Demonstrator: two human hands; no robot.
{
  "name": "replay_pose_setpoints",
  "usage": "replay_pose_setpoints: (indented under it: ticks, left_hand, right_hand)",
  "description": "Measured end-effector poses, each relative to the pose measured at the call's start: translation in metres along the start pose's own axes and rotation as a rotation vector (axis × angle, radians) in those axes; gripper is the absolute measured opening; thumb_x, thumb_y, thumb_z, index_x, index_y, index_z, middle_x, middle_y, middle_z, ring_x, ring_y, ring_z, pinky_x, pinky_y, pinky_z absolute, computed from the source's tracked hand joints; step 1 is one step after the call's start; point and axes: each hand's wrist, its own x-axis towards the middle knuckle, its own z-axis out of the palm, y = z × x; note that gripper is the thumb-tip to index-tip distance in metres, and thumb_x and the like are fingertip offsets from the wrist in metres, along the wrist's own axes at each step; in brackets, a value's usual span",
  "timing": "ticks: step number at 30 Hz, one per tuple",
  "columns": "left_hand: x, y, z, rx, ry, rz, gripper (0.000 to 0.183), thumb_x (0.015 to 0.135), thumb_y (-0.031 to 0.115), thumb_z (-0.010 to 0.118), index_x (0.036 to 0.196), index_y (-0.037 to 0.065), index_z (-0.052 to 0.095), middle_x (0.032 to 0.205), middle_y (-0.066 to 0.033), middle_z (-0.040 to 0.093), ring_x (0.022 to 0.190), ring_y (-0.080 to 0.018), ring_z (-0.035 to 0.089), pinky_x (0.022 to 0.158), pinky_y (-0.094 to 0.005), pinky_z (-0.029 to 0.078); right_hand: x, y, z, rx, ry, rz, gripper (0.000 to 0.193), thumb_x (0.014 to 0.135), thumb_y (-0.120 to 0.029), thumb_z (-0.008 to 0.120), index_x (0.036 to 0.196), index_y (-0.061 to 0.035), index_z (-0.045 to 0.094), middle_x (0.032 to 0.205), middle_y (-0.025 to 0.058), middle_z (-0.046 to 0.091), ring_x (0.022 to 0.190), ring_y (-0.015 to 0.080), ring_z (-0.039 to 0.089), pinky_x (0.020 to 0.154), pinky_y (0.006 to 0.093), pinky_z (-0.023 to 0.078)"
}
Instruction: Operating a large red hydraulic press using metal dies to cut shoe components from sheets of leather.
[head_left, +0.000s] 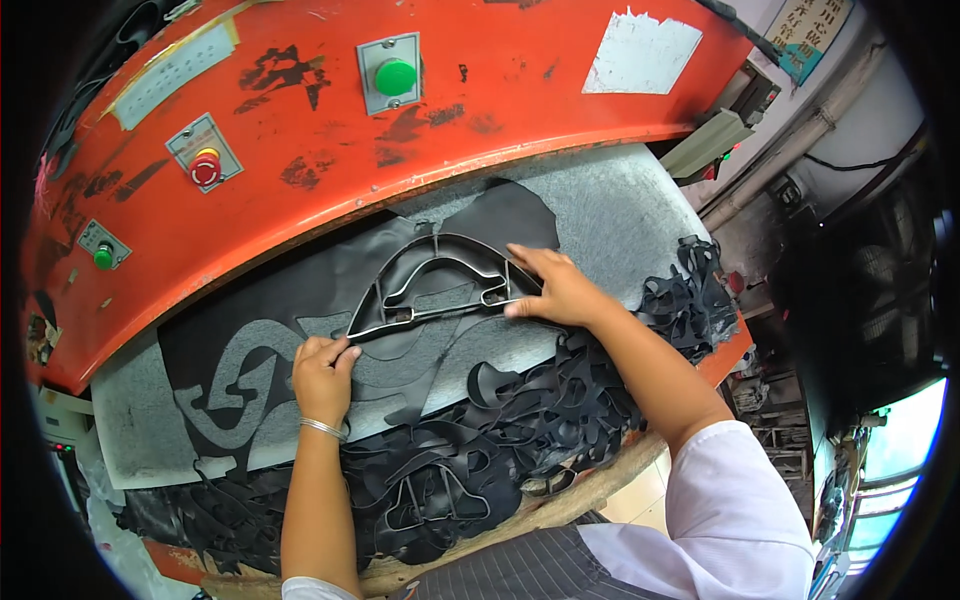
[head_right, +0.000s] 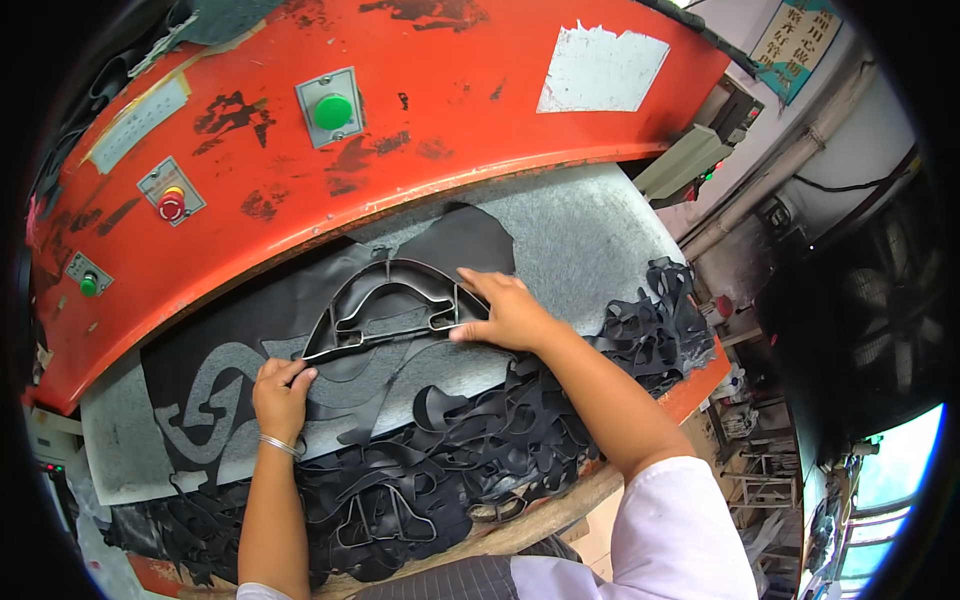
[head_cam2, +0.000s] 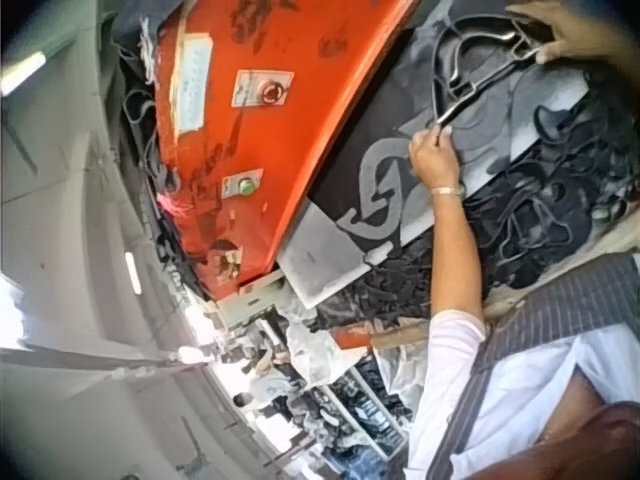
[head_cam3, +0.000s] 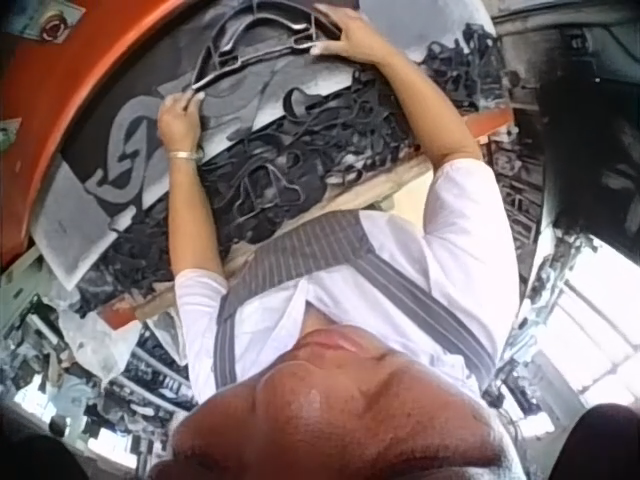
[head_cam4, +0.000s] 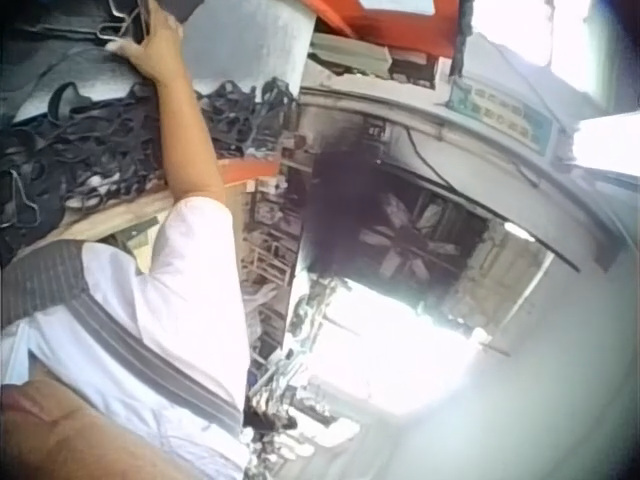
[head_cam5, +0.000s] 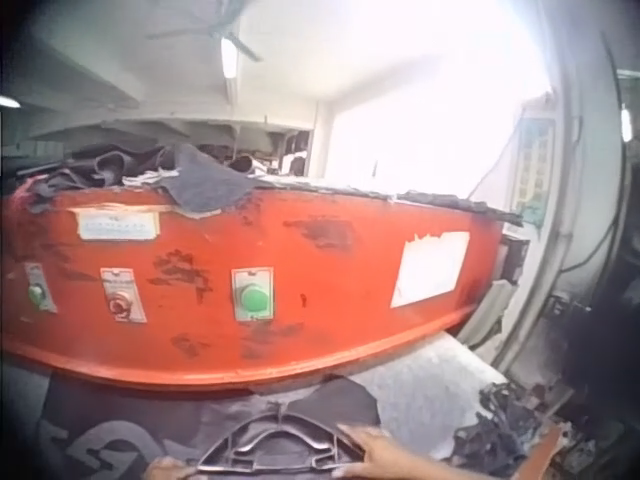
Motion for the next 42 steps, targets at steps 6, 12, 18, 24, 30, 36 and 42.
replay_pose_setpoints:
  ticks: [6,12,18,24,30,36,42]
  left_hand:
    - [0.002,0.004,-0.018,-0.016,-0.018,-0.083,0.013,0.072,0.011,0.077,0.081,0.003,0.073,0.079,-0.0068,0.067,0.079,-0.0232,0.061,0.073,-0.0336,0.047]
    - [0.004,0.003,-0.026,-0.027,-0.014,-0.04,0.015,0.071,0.01,0.077,0.082,0.002,0.073,0.08,-0.0081,0.067,0.078,-0.0236,0.061,0.072,-0.0335,0.047]
    - [0.0,-0.001,-0.027,-0.02,-0.013,-0.016,0.015,0.071,0.011,0.077,0.082,0.001,0.073,0.08,-0.0088,0.067,0.078,-0.0237,0.061,0.07,-0.0336,0.047]
    - [0.001,0.0,-0.022,-0.045,-0.024,0.004,0.014,0.071,0.011,0.078,0.082,0.003,0.073,0.079,-0.006,0.066,0.078,-0.0223,0.059,0.07,-0.0329,0.047]
    - [-0.004,0.004,-0.02,-0.004,-0.037,0.004,0.013,0.072,0.015,0.077,0.079,0.005,0.074,0.078,-0.0039,0.067,0.079,-0.0221,0.059,0.072,-0.0338,0.046]
    - [0.0,-0.006,-0.003,-0.108,-0.03,0.045,0.023,0.073,0.017,0.076,0.093,0.006,0.074,0.086,-0.008,0.067,0.08,-0.0241,0.061,0.075,-0.0336,0.049]
    - [-0.009,-0.028,-0.091,-0.34,0.241,-0.267,0.021,0.09,0.02,0.067,0.094,0.0,0.07,0.088,-0.0059,0.067,0.079,-0.0147,0.061,0.074,-0.0286,0.049]
  right_hand:
    - [-0.016,-0.007,0.016,-0.105,0.105,-0.07,0.081,0.065,-0.048,0.081,0.128,-0.0036,0.056,0.132,0.0162,0.056,0.119,0.0371,0.05,0.105,0.042,0.037]
    - [-0.016,-0.021,0.01,-0.115,0.156,-0.103,0.075,0.066,-0.045,0.081,0.124,-0.0026,0.059,0.127,0.0163,0.059,0.117,0.0375,0.052,0.104,0.0422,0.038]
    - [-0.017,-0.026,0.007,-0.134,0.159,-0.082,0.071,0.067,-0.041,0.081,0.122,-0.002,0.06,0.126,0.0173,0.06,0.116,0.0355,0.053,0.104,0.0422,0.038]
    - [-0.019,-0.019,0.007,-0.146,0.157,-0.111,0.074,0.064,-0.038,0.083,0.123,0.0001,0.059,0.126,0.0195,0.059,0.115,0.0372,0.054,0.103,0.0423,0.038]
    - [-0.026,-0.015,0.012,-0.145,0.18,-0.119,0.071,0.064,-0.042,0.082,0.118,-0.0015,0.061,0.124,0.0187,0.06,0.114,0.0359,0.056,0.102,0.0422,0.039]
    - [-0.025,-0.018,-0.002,-0.335,0.115,-0.053,0.08,0.068,-0.046,0.08,0.129,-0.0033,0.054,0.129,0.0197,0.057,0.12,0.0367,0.051,0.102,0.0434,0.039]
    - [-0.036,-0.074,-0.036,0.372,0.411,-0.014,0.065,0.082,-0.024,0.076,0.134,-0.0004,0.046,0.113,0.0185,0.061,0.092,0.0231,0.063,0.081,0.0336,0.051]
